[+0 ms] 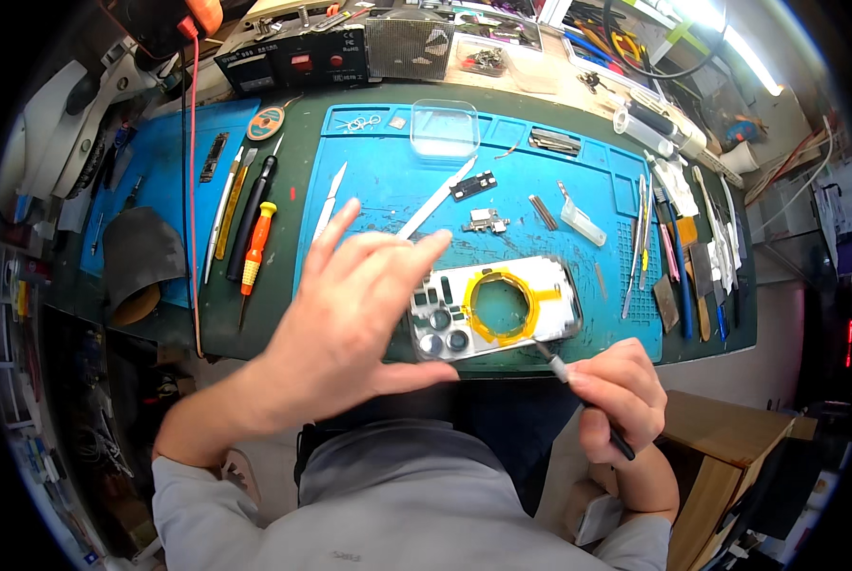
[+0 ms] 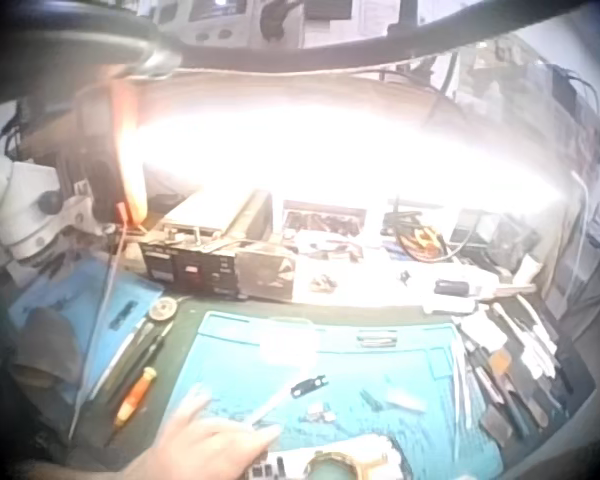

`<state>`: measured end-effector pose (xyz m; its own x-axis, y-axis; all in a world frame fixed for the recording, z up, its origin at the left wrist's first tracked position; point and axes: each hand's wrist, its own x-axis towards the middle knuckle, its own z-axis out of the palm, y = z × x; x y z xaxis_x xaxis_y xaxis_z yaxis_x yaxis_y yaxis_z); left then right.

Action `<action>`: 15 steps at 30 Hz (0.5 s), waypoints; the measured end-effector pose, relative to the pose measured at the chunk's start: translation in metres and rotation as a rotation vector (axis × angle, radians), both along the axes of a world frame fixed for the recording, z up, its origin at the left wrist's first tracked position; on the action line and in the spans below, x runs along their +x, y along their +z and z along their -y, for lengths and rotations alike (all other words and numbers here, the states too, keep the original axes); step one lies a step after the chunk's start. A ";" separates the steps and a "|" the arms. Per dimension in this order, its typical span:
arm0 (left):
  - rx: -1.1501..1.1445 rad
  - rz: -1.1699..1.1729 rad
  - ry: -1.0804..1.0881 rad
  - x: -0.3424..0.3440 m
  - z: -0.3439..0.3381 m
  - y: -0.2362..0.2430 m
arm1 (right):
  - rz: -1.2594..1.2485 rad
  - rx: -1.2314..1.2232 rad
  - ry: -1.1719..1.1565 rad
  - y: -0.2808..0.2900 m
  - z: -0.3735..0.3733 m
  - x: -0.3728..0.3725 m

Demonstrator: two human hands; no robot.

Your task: The person rubs a small metallic component on a sanding pad, then uses a brush to clean the camera module area of a disassembled smartphone back cover. The person handles the component and the phone back cover throughout.

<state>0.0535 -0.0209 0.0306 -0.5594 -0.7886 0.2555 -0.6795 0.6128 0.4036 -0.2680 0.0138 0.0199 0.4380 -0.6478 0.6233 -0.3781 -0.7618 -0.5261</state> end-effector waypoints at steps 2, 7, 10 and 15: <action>-0.030 0.036 0.074 -0.011 -0.018 -0.007 | 0.009 0.045 0.065 -0.004 -0.004 0.006; -0.041 -0.113 0.150 -0.008 -0.033 -0.024 | -0.012 0.204 0.138 -0.005 -0.011 0.021; -0.057 -0.173 0.164 -0.006 -0.039 -0.032 | -0.038 0.204 0.166 -0.005 -0.008 0.029; -0.054 -0.189 0.175 -0.007 -0.039 -0.035 | -0.058 0.220 0.183 -0.004 0.000 0.040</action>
<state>0.0469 0.0177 -0.0043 -0.3540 -0.8517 0.3864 -0.6927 0.5164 0.5035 -0.2282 0.0139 0.0159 0.5908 -0.6714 0.4473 -0.2787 -0.6902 -0.6678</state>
